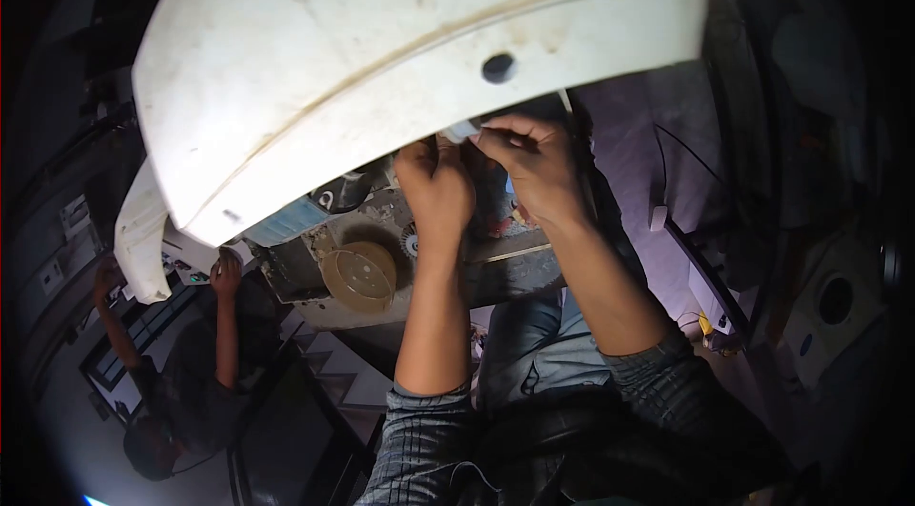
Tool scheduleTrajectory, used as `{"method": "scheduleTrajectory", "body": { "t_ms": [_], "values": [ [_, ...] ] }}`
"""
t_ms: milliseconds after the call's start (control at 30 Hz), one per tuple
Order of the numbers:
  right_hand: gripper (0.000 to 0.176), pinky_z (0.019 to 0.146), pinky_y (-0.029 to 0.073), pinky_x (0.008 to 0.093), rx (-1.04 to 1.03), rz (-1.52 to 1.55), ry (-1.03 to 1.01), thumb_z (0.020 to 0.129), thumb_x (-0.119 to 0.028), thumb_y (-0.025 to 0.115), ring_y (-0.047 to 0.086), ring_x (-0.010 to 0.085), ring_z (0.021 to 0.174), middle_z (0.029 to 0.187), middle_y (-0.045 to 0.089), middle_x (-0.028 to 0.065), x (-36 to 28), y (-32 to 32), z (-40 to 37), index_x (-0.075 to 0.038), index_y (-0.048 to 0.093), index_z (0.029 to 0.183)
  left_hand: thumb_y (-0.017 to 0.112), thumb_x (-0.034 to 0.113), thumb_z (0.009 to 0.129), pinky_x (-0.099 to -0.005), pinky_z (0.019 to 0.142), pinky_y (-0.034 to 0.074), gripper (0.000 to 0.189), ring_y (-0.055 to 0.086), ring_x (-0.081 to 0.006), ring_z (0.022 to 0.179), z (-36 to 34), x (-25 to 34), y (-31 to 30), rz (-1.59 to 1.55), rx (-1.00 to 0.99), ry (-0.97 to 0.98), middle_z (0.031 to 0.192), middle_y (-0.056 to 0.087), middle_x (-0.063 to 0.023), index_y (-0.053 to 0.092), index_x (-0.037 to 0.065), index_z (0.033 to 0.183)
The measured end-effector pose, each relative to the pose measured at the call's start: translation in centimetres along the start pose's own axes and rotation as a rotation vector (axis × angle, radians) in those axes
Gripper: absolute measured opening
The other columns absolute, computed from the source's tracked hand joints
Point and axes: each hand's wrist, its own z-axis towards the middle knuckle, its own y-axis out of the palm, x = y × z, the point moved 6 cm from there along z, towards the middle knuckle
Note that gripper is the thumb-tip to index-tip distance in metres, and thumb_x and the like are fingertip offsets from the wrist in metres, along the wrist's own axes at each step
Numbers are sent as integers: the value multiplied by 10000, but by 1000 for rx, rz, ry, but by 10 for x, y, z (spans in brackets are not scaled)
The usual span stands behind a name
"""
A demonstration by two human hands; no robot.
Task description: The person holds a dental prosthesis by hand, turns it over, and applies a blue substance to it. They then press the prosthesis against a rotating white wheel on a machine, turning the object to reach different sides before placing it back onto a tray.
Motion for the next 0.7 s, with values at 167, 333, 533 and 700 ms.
{"method": "scheduleTrajectory", "body": {
  "t_ms": [167, 333, 533, 700],
  "values": [
    [167, 678, 511, 224, -230, -285, -127, 870, -63, 745, 658, 83, 768, 865, 720, 37, -1, 2, -8, 11, 720, 1017, 547, 69, 994, -348, 695, 485, 164, 612, -198, 727, -19, 16, -19, 304, 77, 173, 802, 659, -193, 618, -64, 930],
    [345, 887, 527, 368, -58, -890, -689, 836, -121, 750, 658, 324, 1058, 1168, 663, 155, -31, -27, -42, -15, 673, 1156, 508, 55, 1020, -285, 711, 482, 164, 604, -159, 753, -81, 60, -51, 140, 56, 255, 884, 667, -118, 615, -51, 956],
    [549, 1065, 427, 434, -287, -1110, -799, 774, -82, 744, 529, 374, 1237, 1359, 545, 171, -2, -37, -45, 29, 572, 1284, 526, -61, 971, -275, 732, 468, 60, 571, -173, 784, -127, 133, -92, 141, 159, 423, 873, 614, -118, 574, -63, 936],
    [528, 1014, 465, 427, -321, -1100, -825, 756, -20, 752, 544, 377, 1194, 1294, 583, 178, -3, -38, -34, 45, 594, 1256, 532, -74, 956, -281, 722, 468, 46, 567, -201, 765, -150, 186, -114, 324, 220, 662, 875, 596, -135, 574, -66, 939]
  ]
}}
